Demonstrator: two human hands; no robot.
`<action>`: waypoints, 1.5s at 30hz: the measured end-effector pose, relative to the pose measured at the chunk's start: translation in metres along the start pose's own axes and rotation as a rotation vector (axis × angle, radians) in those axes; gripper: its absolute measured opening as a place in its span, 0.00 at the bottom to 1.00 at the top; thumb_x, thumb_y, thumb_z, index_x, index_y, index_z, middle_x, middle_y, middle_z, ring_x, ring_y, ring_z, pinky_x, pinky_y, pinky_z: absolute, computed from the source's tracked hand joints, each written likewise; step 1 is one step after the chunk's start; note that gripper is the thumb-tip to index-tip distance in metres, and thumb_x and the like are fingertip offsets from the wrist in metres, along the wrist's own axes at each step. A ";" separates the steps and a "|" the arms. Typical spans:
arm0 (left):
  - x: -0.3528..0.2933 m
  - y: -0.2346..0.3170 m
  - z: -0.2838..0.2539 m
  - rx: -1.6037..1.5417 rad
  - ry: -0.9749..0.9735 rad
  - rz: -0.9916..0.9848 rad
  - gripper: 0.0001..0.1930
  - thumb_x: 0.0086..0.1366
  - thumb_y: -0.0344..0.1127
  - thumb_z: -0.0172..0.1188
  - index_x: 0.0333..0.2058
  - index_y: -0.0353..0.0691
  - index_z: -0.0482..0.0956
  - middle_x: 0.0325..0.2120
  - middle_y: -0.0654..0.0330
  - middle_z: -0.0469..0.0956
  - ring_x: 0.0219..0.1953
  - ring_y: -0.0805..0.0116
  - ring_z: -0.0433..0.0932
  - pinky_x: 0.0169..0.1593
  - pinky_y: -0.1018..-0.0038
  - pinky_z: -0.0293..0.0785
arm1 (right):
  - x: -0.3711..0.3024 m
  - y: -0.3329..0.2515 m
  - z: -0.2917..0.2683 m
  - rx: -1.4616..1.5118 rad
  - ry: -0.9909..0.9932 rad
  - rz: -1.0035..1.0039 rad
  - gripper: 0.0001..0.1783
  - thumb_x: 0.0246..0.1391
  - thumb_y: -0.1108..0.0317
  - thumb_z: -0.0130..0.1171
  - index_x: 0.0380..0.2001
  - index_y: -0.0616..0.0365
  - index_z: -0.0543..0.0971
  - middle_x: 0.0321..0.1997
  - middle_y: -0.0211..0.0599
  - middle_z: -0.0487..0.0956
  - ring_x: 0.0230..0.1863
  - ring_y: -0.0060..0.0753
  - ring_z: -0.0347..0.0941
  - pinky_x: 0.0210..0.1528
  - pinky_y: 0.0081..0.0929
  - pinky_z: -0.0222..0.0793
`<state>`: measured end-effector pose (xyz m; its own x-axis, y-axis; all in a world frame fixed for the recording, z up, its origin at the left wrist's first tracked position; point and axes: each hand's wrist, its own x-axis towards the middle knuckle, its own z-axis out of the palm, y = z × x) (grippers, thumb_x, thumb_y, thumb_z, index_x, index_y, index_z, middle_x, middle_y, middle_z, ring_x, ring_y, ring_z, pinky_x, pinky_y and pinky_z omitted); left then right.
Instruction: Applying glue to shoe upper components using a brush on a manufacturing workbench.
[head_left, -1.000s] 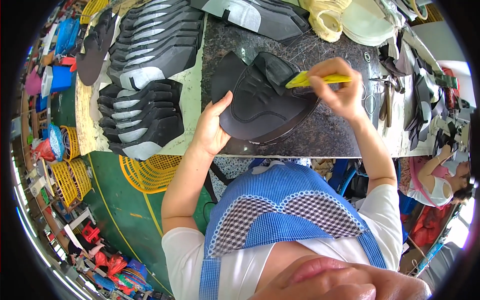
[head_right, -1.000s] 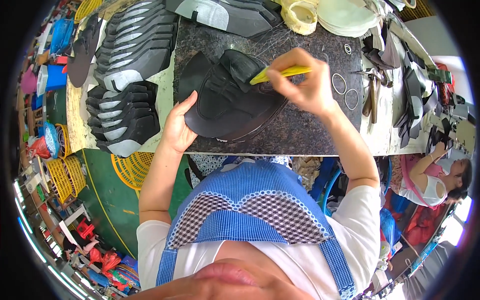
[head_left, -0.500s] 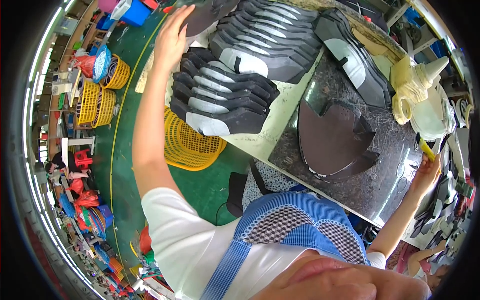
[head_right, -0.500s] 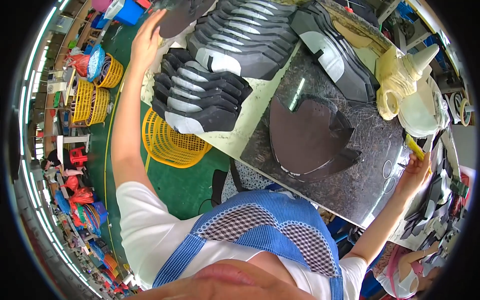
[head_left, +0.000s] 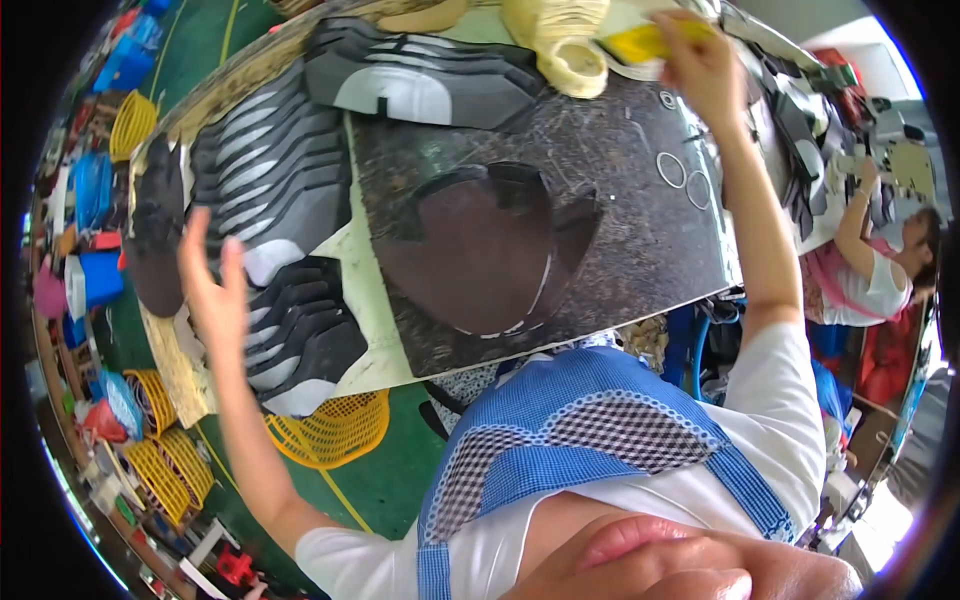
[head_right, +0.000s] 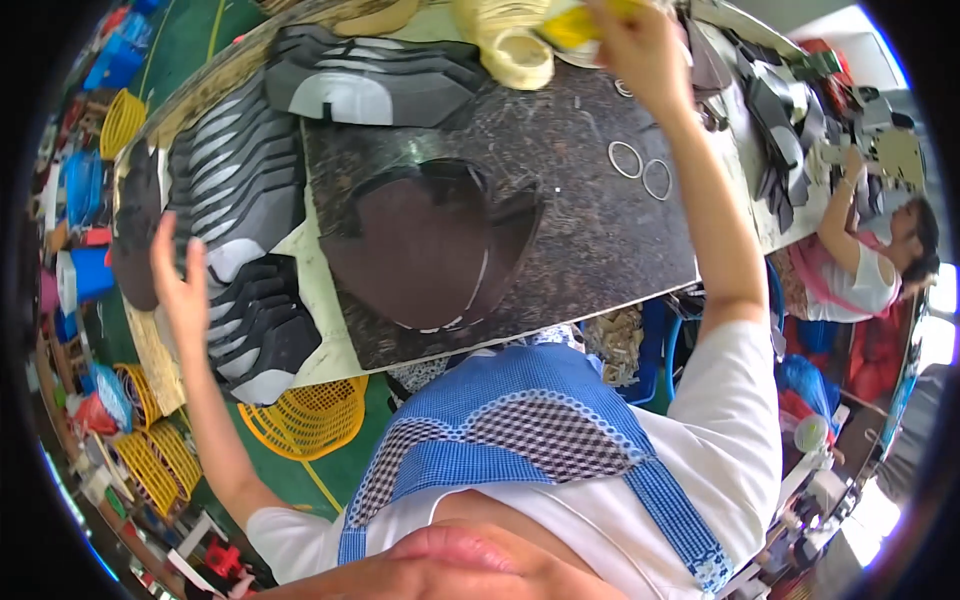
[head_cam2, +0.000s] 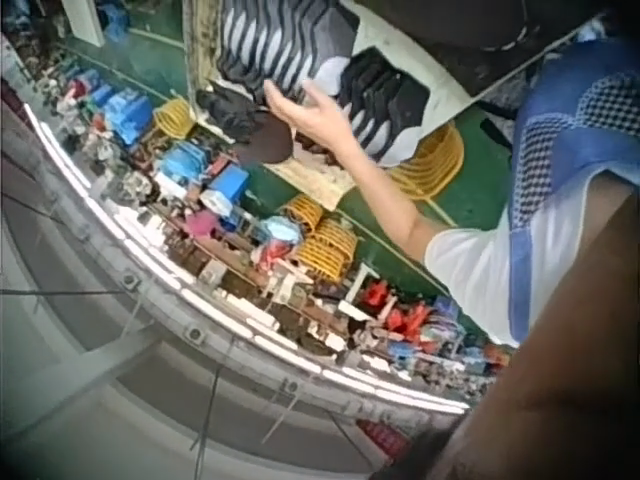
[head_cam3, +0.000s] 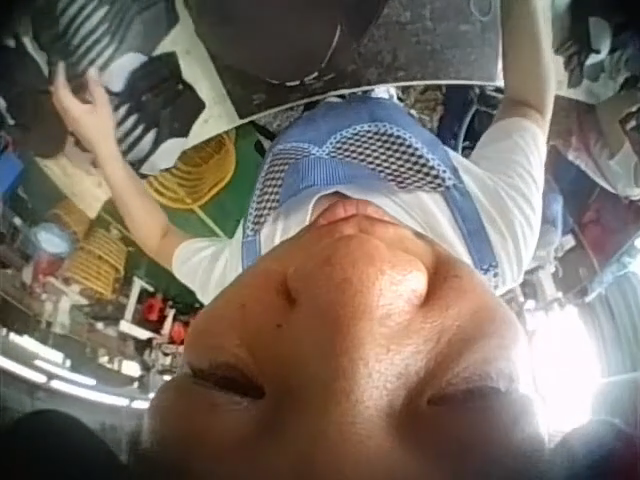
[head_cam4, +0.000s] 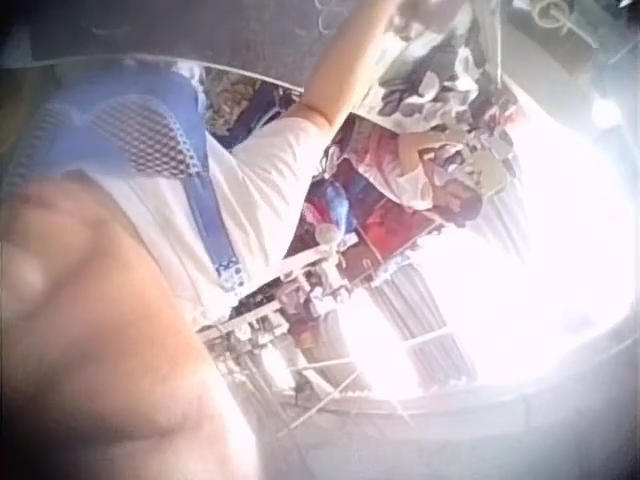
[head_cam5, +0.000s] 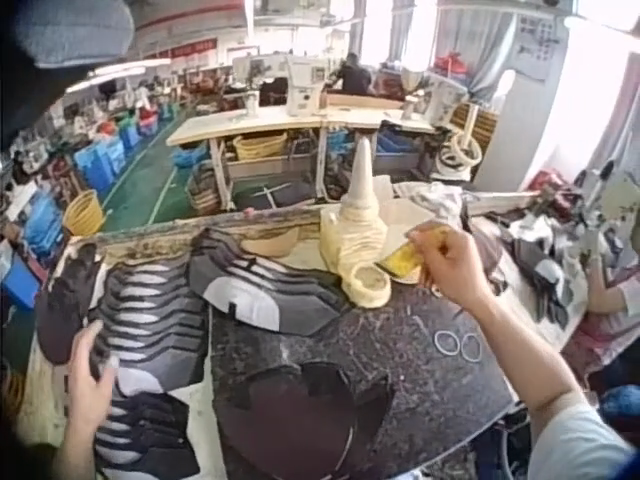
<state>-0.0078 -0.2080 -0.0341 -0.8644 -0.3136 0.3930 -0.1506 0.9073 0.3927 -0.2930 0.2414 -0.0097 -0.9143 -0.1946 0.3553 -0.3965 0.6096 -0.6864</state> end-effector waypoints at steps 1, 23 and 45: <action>-0.008 0.051 0.016 -0.205 -0.089 0.016 0.22 0.63 0.34 0.58 0.55 0.35 0.70 0.56 0.51 0.69 0.61 0.54 0.65 0.64 0.62 0.58 | 0.007 0.003 0.015 -0.039 -0.017 -0.182 0.15 0.63 0.58 0.54 0.38 0.59 0.79 0.24 0.31 0.77 0.21 0.17 0.71 0.23 0.12 0.63; -0.057 0.192 0.104 -0.265 -0.272 0.512 0.31 0.52 0.43 0.68 0.55 0.42 0.70 0.54 0.50 0.66 0.55 0.51 0.68 0.57 0.57 0.65 | -0.029 0.002 0.015 0.670 -0.610 -0.034 0.16 0.61 0.58 0.55 0.37 0.63 0.78 0.34 0.34 0.80 0.30 0.22 0.77 0.34 0.20 0.74; -0.091 0.197 0.120 -0.156 -0.332 0.442 0.40 0.45 0.55 0.70 0.56 0.42 0.71 0.51 0.50 0.66 0.53 0.51 0.68 0.61 0.48 0.62 | -0.099 -0.031 0.051 0.265 -0.515 -0.386 0.15 0.47 0.61 0.69 0.23 0.59 0.75 0.19 0.37 0.79 0.21 0.30 0.79 0.24 0.24 0.72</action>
<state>-0.0163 0.0330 -0.0919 -0.9372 0.2140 0.2753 0.3102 0.8721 0.3784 -0.1945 0.2024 -0.0560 -0.6010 -0.7394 0.3035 -0.6479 0.2284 -0.7266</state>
